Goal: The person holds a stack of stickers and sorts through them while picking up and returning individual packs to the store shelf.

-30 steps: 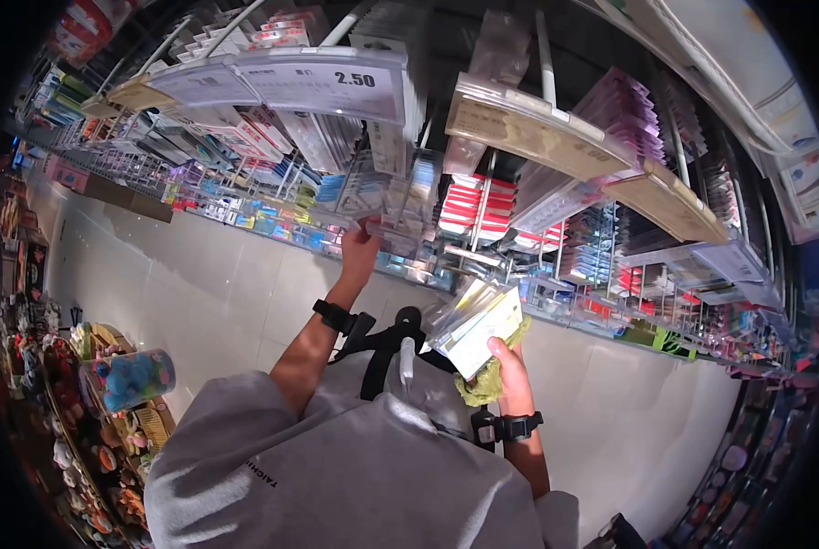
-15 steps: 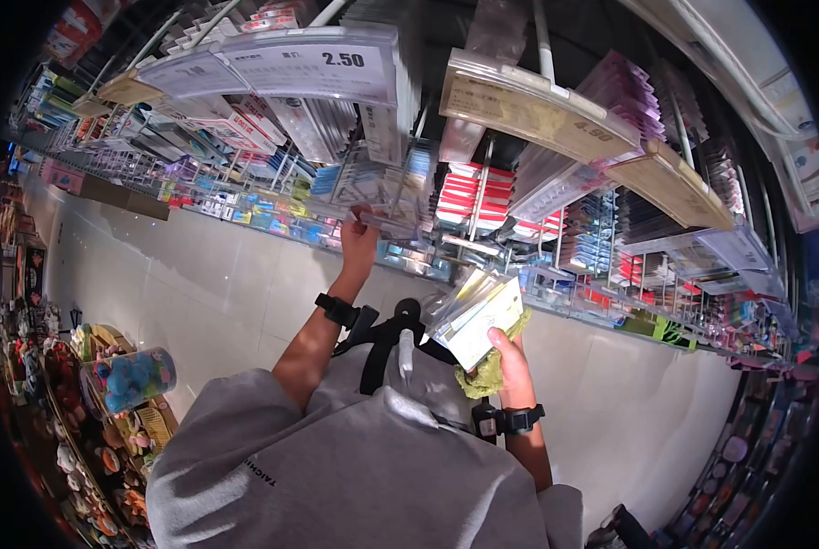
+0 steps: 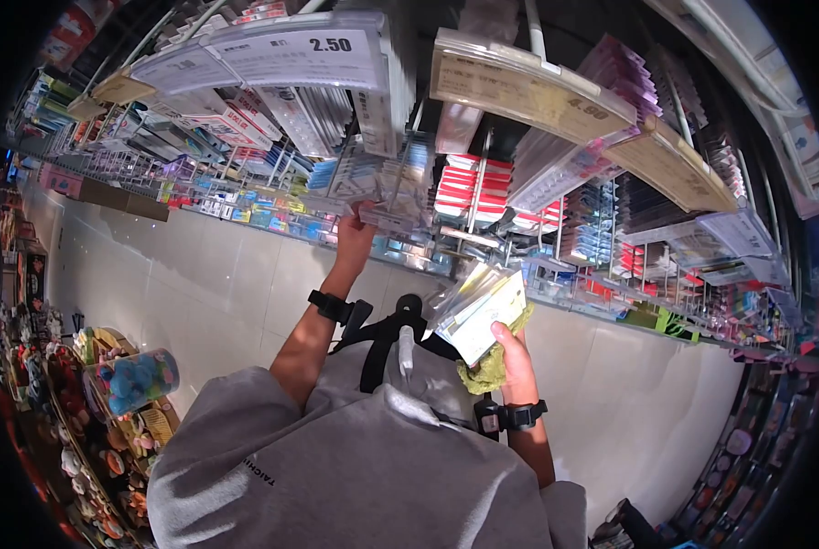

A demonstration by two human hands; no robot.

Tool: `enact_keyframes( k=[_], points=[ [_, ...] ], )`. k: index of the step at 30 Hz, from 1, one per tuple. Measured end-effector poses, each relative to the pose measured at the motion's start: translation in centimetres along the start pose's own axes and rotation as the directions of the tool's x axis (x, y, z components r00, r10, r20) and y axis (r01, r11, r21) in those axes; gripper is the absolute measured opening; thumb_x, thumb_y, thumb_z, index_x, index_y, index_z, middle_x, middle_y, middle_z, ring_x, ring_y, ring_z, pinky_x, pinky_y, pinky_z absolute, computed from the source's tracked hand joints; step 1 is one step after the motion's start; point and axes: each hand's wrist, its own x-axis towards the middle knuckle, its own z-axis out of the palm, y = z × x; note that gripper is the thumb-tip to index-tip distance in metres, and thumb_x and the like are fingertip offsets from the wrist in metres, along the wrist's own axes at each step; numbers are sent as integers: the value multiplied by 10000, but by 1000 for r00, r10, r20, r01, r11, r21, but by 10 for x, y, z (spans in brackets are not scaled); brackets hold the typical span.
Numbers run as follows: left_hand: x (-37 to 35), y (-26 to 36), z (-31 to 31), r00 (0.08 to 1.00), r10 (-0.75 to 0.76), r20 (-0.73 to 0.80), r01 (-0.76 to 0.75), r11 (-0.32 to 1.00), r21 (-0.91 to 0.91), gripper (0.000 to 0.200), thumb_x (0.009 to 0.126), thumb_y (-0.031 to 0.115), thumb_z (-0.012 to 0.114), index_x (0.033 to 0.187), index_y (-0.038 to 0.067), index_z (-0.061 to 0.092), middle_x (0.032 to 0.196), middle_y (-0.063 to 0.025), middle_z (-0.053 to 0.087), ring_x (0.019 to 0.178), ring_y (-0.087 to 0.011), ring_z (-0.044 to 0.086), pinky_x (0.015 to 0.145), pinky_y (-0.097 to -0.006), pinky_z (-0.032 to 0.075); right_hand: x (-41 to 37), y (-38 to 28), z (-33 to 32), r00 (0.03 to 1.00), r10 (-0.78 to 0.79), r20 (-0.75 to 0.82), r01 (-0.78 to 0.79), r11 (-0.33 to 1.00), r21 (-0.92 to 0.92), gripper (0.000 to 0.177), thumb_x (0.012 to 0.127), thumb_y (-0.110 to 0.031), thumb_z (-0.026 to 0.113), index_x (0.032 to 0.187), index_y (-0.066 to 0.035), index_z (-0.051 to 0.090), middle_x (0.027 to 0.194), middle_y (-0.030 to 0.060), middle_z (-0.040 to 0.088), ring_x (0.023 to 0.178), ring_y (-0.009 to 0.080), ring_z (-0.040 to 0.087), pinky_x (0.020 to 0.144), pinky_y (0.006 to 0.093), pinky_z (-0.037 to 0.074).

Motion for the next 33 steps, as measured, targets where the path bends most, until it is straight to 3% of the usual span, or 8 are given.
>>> enact_keyframes(
  k=[5, 7, 11, 13, 17, 23, 25, 33],
  points=[
    [-1, -3, 6, 992, 103, -70, -106, 994, -32, 199, 811, 50, 512, 1000, -2, 544, 830, -8, 563, 745, -46, 489, 646, -188, 390, -1, 1, -1, 1000, 4, -6, -3, 1000, 12, 564, 702, -296, 631, 1132, 1, 417, 981, 90, 542, 853, 190, 549, 735, 293, 457],
    [-3, 13, 10, 1000, 21, 0, -21, 1000, 9, 179, 812, 62, 517, 975, -5, 552, 771, 18, 547, 682, -29, 460, 587, -175, 366, 0, 1, -2, 1000, 18, -2, -18, 999, 27, 560, 703, -286, 631, 1134, 2, 416, 977, 88, 545, 862, 193, 547, 748, 295, 452],
    [-3, -6, -1, 999, -32, -38, 34, 999, 36, 159, 809, 63, 523, 947, -5, 564, 721, 38, 528, 620, -15, 418, 531, -169, 326, -2, -2, 1, 1000, 1, 12, -2, 999, 35, 565, 702, -280, 632, 1139, 4, 411, 992, 90, 539, 884, 197, 539, 766, 299, 445],
    [-4, 1, 3, 997, -20, -72, 20, 1000, 4, 163, 780, 35, 539, 935, -6, 568, 695, 50, 514, 579, -2, 387, 492, -160, 287, 0, 0, 0, 1000, -4, 5, 3, 989, 148, 533, 734, -200, 595, 1166, -32, 332, 911, 111, 516, 645, 207, 580, 421, 307, 504],
    [-3, -2, 6, 988, -78, -134, 75, 997, -23, 187, 743, -2, 548, 929, -3, 568, 695, 52, 513, 575, -3, 387, 490, -158, 289, -3, 1, -1, 1000, -1, 7, 0, 992, 126, 532, 736, -203, 596, 1165, -33, 332, 909, 110, 514, 653, 206, 579, 422, 306, 505],
    [3, -10, 16, 989, -16, -144, -2, 992, -126, 231, 708, -55, 543, 931, -1, 564, 790, 14, 557, 621, -7, 446, 517, -162, 328, -3, 2, 0, 1000, 4, -27, -1, 992, 125, 518, 743, -204, 589, 1161, -36, 335, 905, 106, 511, 666, 201, 577, 420, 300, 503],
    [3, -6, 19, 992, 43, -122, -60, 989, -137, 220, 729, -43, 544, 942, 12, 558, 818, -1, 575, 701, -36, 486, 601, -157, 363, -2, 3, -2, 999, 12, -42, -6, 990, 138, 514, 744, -201, 587, 1160, -33, 336, 907, 105, 510, 666, 199, 577, 421, 297, 503],
    [0, -1, 21, 997, 11, -76, -14, 999, -40, 241, 733, -55, 499, 959, -11, 571, 825, -16, 583, 693, -34, 479, 606, -165, 378, 2, 7, -5, 999, 9, -43, -3, 991, 136, 493, 747, -192, 581, 1154, -34, 352, 923, 103, 511, 677, 197, 577, 440, 293, 504]
  ],
)
